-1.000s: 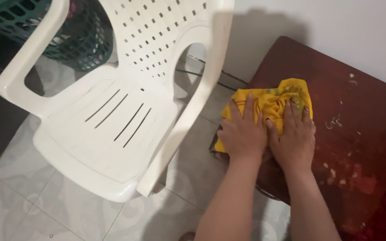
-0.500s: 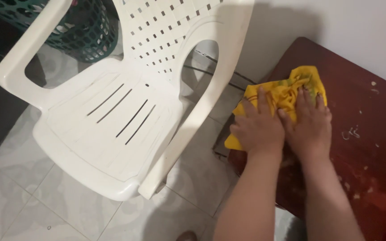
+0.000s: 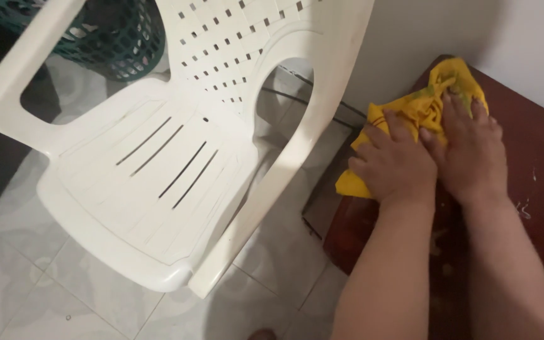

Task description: Cleaning a wooden bedside table using a cloth and placing items on top of it.

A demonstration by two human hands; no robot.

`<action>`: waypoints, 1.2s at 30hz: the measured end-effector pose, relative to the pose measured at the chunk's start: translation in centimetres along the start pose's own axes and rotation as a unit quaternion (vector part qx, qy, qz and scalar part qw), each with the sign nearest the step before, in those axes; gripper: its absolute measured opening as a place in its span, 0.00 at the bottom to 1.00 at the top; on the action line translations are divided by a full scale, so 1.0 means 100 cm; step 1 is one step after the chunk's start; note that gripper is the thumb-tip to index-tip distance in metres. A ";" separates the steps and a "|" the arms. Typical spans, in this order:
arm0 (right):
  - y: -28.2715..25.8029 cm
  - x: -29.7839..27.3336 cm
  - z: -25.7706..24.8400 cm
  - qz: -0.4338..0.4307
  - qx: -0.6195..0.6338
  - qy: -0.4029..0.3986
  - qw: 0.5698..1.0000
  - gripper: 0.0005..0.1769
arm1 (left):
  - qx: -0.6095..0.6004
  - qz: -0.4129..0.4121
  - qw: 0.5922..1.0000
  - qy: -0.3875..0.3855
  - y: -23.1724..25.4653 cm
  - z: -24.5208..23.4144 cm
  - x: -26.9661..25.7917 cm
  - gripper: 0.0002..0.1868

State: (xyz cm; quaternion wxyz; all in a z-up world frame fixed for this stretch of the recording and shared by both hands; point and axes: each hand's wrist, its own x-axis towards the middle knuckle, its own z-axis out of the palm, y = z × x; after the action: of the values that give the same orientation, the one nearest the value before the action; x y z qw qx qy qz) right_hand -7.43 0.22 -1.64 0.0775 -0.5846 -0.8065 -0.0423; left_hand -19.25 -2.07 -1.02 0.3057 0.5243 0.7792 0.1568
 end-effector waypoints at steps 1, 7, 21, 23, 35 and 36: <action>0.004 0.002 0.002 0.000 0.001 -0.003 1.000 0.40 | 0.001 -0.002 1.000 -0.002 0.002 0.004 0.003 0.38; 0.016 0.018 0.007 -0.022 0.010 0.010 1.000 0.36 | -0.024 0.010 0.998 0.048 0.011 0.017 0.014 0.37; 0.021 0.027 0.012 -0.040 0.022 0.021 0.999 0.35 | -0.016 0.056 0.994 0.093 0.009 0.021 0.017 0.34; 0.032 0.024 0.025 -0.041 0.013 0.021 0.999 0.35 | -0.010 0.075 0.991 0.109 0.006 0.030 0.020 0.34; 0.000 -0.020 0.015 0.039 -0.045 -0.028 0.998 0.30 | 0.051 0.115 0.992 -0.012 -0.023 -0.003 -0.016 0.35; -0.010 -0.024 0.008 0.067 -0.061 -0.050 0.995 0.33 | 0.064 0.102 0.993 -0.013 -0.025 -0.007 -0.023 0.36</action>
State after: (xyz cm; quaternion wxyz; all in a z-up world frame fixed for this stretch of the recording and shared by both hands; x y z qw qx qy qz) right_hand -7.69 -2.16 -2.84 0.0039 -0.6420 -0.7645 -0.0570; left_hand -20.84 -5.15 -1.16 0.2643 0.6216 0.7258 0.1304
